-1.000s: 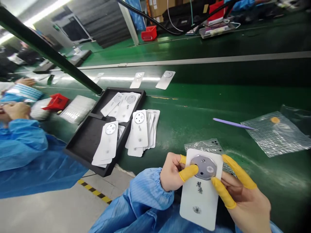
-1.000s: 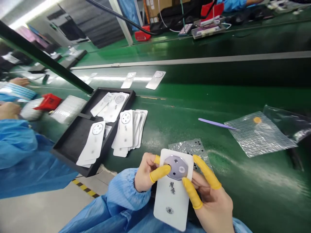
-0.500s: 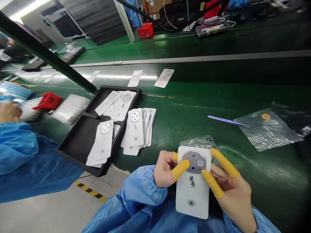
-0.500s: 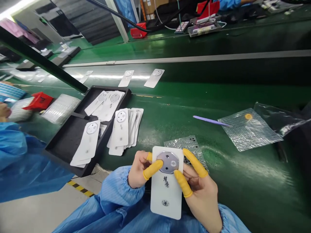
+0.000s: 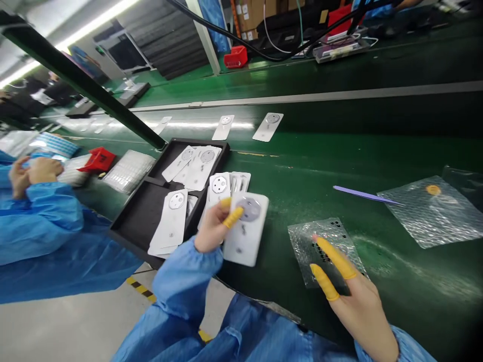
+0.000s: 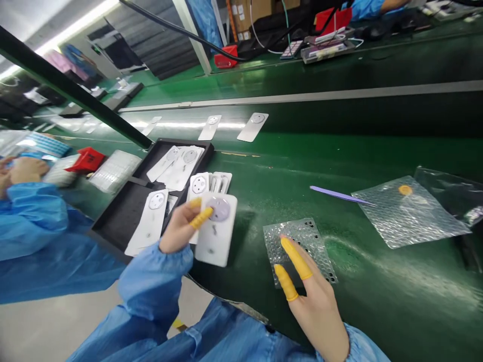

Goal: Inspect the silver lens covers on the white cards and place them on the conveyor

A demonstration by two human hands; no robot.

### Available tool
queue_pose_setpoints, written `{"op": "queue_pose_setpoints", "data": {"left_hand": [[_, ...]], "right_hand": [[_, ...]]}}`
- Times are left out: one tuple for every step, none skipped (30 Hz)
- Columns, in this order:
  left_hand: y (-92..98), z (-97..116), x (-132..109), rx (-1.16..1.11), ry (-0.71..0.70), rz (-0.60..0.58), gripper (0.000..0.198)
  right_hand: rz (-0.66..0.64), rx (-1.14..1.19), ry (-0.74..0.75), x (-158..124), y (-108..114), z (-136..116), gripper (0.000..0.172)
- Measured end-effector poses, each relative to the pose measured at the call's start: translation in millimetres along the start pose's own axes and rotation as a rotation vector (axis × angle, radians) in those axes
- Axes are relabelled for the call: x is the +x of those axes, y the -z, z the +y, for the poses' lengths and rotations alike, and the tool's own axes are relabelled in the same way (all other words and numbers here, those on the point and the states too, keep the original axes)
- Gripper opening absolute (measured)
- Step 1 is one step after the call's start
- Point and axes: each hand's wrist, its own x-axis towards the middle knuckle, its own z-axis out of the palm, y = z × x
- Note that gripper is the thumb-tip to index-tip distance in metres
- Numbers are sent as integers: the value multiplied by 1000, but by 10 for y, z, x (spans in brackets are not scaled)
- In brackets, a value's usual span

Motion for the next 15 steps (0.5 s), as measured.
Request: {"op": "queue_pose_setpoints", "data": {"left_hand": [[183, -29, 106, 148, -25, 121, 51], [341, -68, 213, 254, -32, 222, 54], [468, -116, 320, 376, -30, 325, 53], [558, -170, 421, 501, -26, 420, 50], [615, -227, 512, 589, -27, 483, 47], [642, -280, 585, 659, -35, 527, 43], [648, -323, 637, 705, -51, 554, 40], [637, -353, 660, 726, -75, 560, 39], [614, -367, 651, 760, -108, 570, 40], [580, -366, 609, 789, -145, 582, 42], [532, -351, 531, 799, -182, 582, 46], [463, -327, 422, 773, -217, 567, 50], [370, -300, 286, 687, -237, 532, 53], [247, -274, 134, 550, -234, 465, 55], [95, -254, -22, 362, -214, 389, 55]], "right_hand": [[8, -120, 76, -10, 15, 79, 47], [12, -217, 141, -25, 27, 159, 39], [7, -289, 185, -43, 37, 232, 30], [-3, -343, 213, -64, 44, 295, 24], [-7, -382, 236, -85, 49, 344, 22], [-5, -408, 256, -104, 52, 377, 22], [3, -422, 272, -117, 54, 394, 23], [16, -423, 288, -124, 59, 395, 23], [29, -415, 304, -125, 65, 383, 24], [35, -401, 312, -121, 75, 360, 27], [33, -383, 310, -117, 88, 329, 30], [27, -363, 307, -113, 102, 293, 34], [28, -343, 313, -112, 117, 256, 37], [30, -324, 327, -116, 131, 222, 39], [34, -305, 342, -123, 144, 195, 40]]}}
